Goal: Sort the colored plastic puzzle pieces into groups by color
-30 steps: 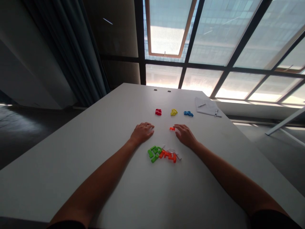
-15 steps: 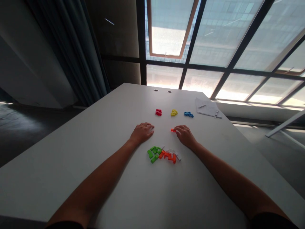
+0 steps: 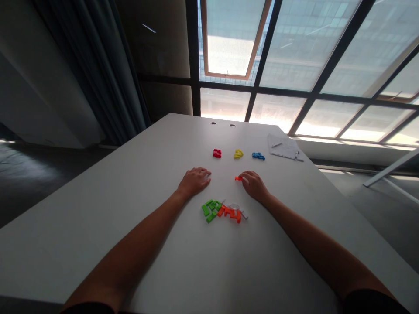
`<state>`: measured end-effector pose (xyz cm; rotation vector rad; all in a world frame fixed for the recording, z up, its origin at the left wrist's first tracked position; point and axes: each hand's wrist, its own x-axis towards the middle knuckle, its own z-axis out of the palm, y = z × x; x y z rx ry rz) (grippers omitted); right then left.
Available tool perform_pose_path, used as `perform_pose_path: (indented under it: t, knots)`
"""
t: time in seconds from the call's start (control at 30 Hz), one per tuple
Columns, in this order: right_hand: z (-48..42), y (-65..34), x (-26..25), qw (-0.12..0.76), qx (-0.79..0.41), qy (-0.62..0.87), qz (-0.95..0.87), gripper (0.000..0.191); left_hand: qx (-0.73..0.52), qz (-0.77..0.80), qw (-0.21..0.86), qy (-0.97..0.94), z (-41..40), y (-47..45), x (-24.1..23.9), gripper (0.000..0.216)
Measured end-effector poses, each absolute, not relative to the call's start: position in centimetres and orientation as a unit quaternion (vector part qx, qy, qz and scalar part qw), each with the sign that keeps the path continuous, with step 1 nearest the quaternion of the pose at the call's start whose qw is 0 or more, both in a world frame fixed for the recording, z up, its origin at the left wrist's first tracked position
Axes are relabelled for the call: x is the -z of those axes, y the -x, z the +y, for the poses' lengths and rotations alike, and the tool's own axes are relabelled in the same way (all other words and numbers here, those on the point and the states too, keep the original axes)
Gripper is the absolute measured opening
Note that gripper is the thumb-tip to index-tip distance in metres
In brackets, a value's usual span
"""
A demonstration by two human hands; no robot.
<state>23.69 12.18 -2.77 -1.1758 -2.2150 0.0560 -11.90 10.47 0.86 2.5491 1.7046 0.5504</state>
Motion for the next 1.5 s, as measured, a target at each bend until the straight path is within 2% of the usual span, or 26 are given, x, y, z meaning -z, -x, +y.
perform_pose_path:
  t: [0.23,0.37,0.5,0.73,0.87,1.07,1.2,1.37,1.5]
  knots:
    - [12.4,-23.7,3.3,0.362,-0.013,0.458,-0.812,0.039,-0.175,0.547,0.012,-0.819,10.6,12.0,-0.7,0.039]
    - [12.5,-23.8,3.3,0.365,-0.008,0.442,-0.819,0.034,-0.170,0.547,0.009,-0.819,10.6,11.9,-0.7,0.038]
    - [12.6,-23.9,3.2,0.330,-0.009,0.441,-0.834,0.027,-0.169,0.551,0.009,-0.818,10.5,11.9,-0.9,0.037]
    - [12.4,-23.5,2.9,0.290,-0.010,0.467,-0.836,0.029,-0.169,0.547,0.011,-0.820,10.7,12.0,-0.8,0.037]
    - [12.0,-23.5,2.6,0.315,0.016,0.463,-0.828,0.031,-0.168,0.540,0.007,-0.825,10.8,12.2,-0.7,0.039]
    - [11.3,-23.6,1.9,0.355,0.045,0.384,-0.851,0.024,-0.180,0.525,0.006,-0.832,10.8,12.5,-0.5,0.037]
    - [11.0,-23.6,1.8,0.337,0.054,0.386,-0.857,0.026,-0.181,0.525,0.004,-0.832,10.9,12.6,-0.3,0.037]
    - [12.3,-24.1,1.7,0.267,0.034,0.507,-0.819,0.018,-0.182,0.523,-0.001,-0.833,10.9,12.5,-0.2,0.037]
    - [15.0,-23.6,1.2,0.221,0.023,0.578,-0.785,0.022,-0.187,0.524,0.000,-0.831,10.8,12.5,-0.3,0.036]
